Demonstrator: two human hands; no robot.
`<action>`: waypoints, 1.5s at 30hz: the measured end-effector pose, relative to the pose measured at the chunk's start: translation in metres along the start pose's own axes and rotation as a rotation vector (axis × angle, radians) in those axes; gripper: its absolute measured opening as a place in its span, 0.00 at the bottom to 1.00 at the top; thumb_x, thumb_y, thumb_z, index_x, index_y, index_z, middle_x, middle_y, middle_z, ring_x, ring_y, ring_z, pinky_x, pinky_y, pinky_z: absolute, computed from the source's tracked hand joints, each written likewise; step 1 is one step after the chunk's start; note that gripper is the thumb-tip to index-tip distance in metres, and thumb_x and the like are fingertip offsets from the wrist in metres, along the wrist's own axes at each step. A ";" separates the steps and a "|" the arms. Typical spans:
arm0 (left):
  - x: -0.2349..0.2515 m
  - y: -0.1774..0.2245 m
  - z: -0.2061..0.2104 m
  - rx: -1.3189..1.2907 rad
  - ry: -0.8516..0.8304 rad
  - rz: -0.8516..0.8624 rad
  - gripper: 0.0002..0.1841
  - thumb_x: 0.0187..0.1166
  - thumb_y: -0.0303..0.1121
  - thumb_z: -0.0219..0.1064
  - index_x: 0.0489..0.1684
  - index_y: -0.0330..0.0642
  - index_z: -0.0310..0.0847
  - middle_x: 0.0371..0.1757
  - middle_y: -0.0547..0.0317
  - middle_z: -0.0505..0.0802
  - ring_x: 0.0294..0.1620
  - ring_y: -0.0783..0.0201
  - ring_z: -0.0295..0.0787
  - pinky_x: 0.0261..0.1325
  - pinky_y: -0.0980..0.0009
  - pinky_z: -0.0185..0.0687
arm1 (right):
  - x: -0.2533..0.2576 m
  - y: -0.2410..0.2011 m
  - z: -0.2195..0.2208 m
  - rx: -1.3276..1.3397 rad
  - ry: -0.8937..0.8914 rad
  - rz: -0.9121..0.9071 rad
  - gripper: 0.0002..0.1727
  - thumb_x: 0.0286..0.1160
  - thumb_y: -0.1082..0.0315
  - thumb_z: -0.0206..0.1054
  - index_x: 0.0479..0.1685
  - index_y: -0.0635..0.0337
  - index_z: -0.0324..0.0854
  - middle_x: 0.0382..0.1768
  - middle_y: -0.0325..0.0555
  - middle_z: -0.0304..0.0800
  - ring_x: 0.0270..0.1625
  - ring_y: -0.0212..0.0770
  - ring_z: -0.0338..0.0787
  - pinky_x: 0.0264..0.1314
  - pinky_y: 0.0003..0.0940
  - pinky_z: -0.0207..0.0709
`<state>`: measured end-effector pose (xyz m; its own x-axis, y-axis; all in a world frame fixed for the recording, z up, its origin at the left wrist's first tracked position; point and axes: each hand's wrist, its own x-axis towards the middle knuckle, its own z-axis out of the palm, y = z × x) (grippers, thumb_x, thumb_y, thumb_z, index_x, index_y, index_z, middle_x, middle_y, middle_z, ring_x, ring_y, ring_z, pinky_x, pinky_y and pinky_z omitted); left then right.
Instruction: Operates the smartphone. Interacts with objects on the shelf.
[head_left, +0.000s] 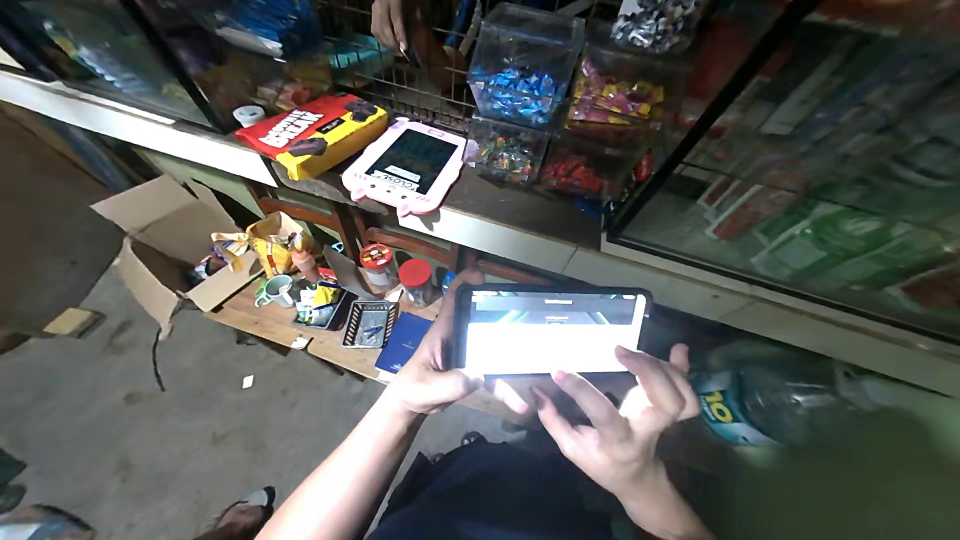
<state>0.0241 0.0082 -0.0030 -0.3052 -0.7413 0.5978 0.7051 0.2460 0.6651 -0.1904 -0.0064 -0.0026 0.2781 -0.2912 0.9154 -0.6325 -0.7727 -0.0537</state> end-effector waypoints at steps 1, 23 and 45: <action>0.000 0.000 0.000 -0.002 -0.004 0.003 0.40 0.76 0.24 0.66 0.87 0.71 0.56 0.74 0.70 0.85 0.66 0.67 0.89 0.49 0.66 0.95 | 0.001 -0.001 0.000 0.007 0.005 -0.003 0.19 0.71 0.50 0.74 0.58 0.34 0.77 0.65 0.37 0.66 0.81 0.33 0.61 0.91 0.51 0.35; 0.001 0.002 0.004 -0.031 0.066 0.009 0.38 0.74 0.20 0.62 0.83 0.69 0.61 0.70 0.68 0.88 0.64 0.67 0.91 0.47 0.67 0.95 | -0.003 0.003 -0.005 -0.001 -0.012 0.018 0.27 0.79 0.29 0.51 0.60 0.32 0.81 0.66 0.33 0.68 0.85 0.29 0.56 0.92 0.51 0.26; 0.002 0.003 0.012 0.028 0.169 -0.019 0.32 0.77 0.21 0.62 0.76 0.69 0.65 0.64 0.70 0.91 0.55 0.69 0.95 0.42 0.69 0.96 | 0.009 -0.006 -0.003 0.003 -0.075 -0.028 0.32 0.79 0.26 0.45 0.65 0.32 0.80 0.66 0.35 0.69 0.84 0.31 0.58 0.90 0.54 0.24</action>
<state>0.0181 0.0150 0.0058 -0.2045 -0.8399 0.5027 0.6815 0.2464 0.6890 -0.1863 -0.0031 0.0071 0.3491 -0.3112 0.8839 -0.6214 -0.7829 -0.0302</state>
